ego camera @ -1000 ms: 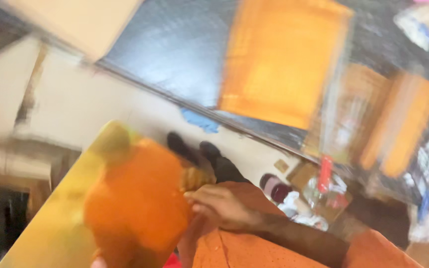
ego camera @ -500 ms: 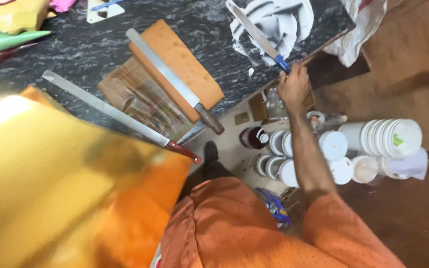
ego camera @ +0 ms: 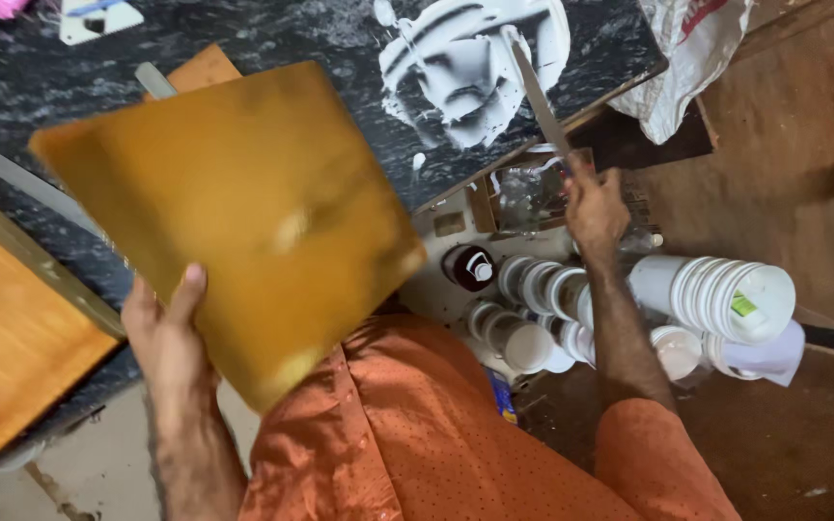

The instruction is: The person handles rectangular wooden panels on a workbench, sprinkles a granular substance onto a white sheet, and uses a knife to trim the edges of a panel. The person also stacks and moves the panels around the workspace.

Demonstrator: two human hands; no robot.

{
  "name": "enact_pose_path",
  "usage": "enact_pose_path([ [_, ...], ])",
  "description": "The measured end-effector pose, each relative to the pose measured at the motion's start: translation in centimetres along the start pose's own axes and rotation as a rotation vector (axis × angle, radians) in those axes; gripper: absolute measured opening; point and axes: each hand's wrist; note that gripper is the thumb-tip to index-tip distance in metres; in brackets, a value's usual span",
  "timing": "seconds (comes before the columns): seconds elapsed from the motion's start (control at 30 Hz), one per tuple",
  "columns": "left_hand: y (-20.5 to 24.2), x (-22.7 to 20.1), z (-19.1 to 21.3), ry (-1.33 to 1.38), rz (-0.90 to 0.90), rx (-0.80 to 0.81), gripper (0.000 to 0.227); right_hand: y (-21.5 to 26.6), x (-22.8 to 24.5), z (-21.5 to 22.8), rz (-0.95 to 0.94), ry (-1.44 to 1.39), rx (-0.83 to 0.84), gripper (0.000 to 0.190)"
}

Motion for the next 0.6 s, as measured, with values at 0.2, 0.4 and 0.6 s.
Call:
enact_pose_path([
  [0.2, -3.8, 0.4, -5.4, -0.201, 0.022, -0.045, 0.031, 5.0, -0.6, -5.6, -0.02, 0.031, 0.351, 0.044],
  [0.4, -4.3, 1.4, -6.2, -0.123, -0.03, -0.022, 0.043, 6.5, -0.2, -8.3, -0.365, -1.055, 0.562, 0.039],
  [0.6, -4.1, 1.6, -6.0, -0.096, -0.069, -0.051, 0.046, -2.4, 0.0, -6.0, 0.071, -0.42, 0.218, 0.047],
])
Point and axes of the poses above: each hand's wrist, its own y-axis away from the middle knuckle, its own z-axis out of the back of the hand, x = y × z, and after that the axes turned 1 degree about z, right-handed
